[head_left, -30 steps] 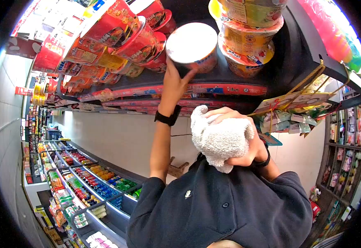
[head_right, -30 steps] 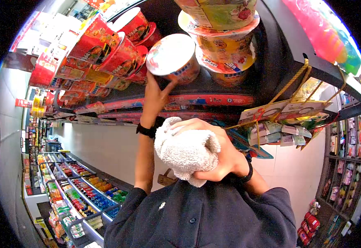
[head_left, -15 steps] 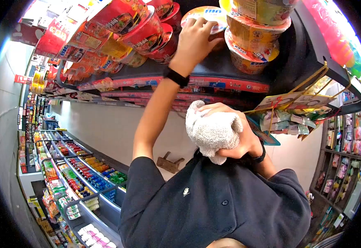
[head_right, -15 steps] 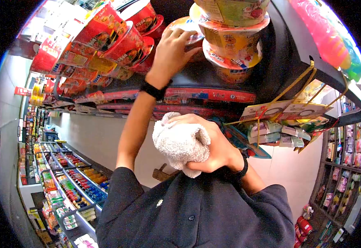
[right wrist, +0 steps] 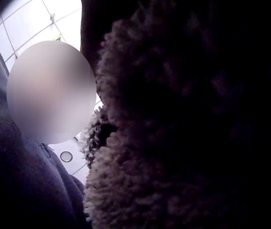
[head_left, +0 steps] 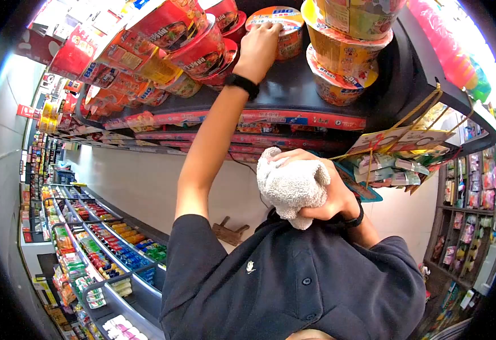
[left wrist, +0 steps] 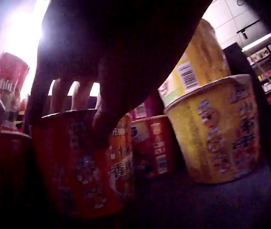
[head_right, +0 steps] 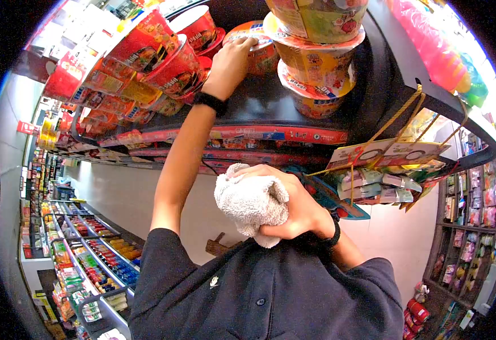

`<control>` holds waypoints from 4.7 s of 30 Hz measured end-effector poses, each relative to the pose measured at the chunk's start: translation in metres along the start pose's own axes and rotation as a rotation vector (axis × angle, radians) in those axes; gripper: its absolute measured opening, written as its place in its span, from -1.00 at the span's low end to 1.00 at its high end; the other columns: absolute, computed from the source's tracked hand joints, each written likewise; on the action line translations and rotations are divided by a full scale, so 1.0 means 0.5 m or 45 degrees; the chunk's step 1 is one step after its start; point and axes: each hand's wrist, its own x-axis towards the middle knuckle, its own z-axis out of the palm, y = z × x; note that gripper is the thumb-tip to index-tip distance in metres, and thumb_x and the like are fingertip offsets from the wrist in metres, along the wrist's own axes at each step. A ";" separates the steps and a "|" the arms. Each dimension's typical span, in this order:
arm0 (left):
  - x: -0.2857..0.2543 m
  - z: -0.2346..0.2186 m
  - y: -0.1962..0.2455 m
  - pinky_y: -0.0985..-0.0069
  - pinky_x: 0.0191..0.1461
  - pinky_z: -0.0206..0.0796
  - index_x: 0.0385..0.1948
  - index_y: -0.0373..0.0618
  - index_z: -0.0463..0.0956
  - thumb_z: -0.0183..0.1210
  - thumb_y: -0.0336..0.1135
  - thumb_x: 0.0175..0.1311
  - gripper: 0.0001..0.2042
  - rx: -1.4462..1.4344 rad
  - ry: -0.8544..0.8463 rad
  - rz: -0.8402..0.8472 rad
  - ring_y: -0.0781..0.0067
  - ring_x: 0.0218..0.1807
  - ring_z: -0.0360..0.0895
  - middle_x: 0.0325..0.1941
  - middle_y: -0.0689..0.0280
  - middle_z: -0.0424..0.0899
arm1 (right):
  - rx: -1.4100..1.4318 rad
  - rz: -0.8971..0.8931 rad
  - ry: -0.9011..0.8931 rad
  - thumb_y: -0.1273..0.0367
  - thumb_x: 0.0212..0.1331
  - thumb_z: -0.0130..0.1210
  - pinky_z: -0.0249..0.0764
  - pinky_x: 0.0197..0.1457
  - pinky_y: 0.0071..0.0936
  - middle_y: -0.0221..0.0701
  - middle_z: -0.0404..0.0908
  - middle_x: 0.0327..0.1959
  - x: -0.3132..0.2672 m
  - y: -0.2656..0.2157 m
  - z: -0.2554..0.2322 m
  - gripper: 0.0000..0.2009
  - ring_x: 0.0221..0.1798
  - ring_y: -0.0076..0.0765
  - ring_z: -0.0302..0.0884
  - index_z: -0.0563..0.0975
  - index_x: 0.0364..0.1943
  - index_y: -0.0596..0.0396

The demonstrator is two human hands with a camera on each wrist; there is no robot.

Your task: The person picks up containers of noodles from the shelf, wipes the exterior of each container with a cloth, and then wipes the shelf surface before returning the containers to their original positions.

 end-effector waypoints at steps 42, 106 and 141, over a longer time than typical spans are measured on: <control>-0.206 -0.443 -0.364 0.56 0.08 0.33 -0.13 -0.29 0.60 0.27 -0.26 0.23 -0.71 -0.330 0.880 -0.508 0.50 -0.06 0.53 -0.11 0.23 0.66 | 0.079 0.163 0.214 0.29 -0.43 0.26 0.23 0.31 -0.21 -0.11 0.44 0.11 -0.014 0.032 -0.014 -0.30 0.19 -0.14 0.38 0.40 0.01 0.25; -0.035 -0.178 0.031 0.26 0.15 0.28 -0.04 -0.18 0.51 0.13 -0.53 0.18 -0.71 -0.465 0.577 0.152 0.03 0.09 0.45 0.00 0.15 0.57 | 0.413 0.312 0.646 0.47 -0.15 0.07 0.37 0.03 -0.52 -0.40 0.48 -0.11 0.250 0.170 -0.093 -0.51 -0.05 -0.42 0.42 0.35 0.02 0.18; -0.437 -0.212 -0.025 0.34 0.22 0.29 -0.11 -0.18 0.53 0.15 -0.49 0.16 -0.76 -0.702 0.380 -0.461 0.14 0.15 0.49 0.06 0.12 0.57 | 0.406 0.436 0.955 0.35 -0.17 -0.06 0.38 0.26 -0.28 -0.10 0.50 0.10 0.118 0.144 -0.006 -0.34 0.11 -0.09 0.51 0.33 0.18 0.34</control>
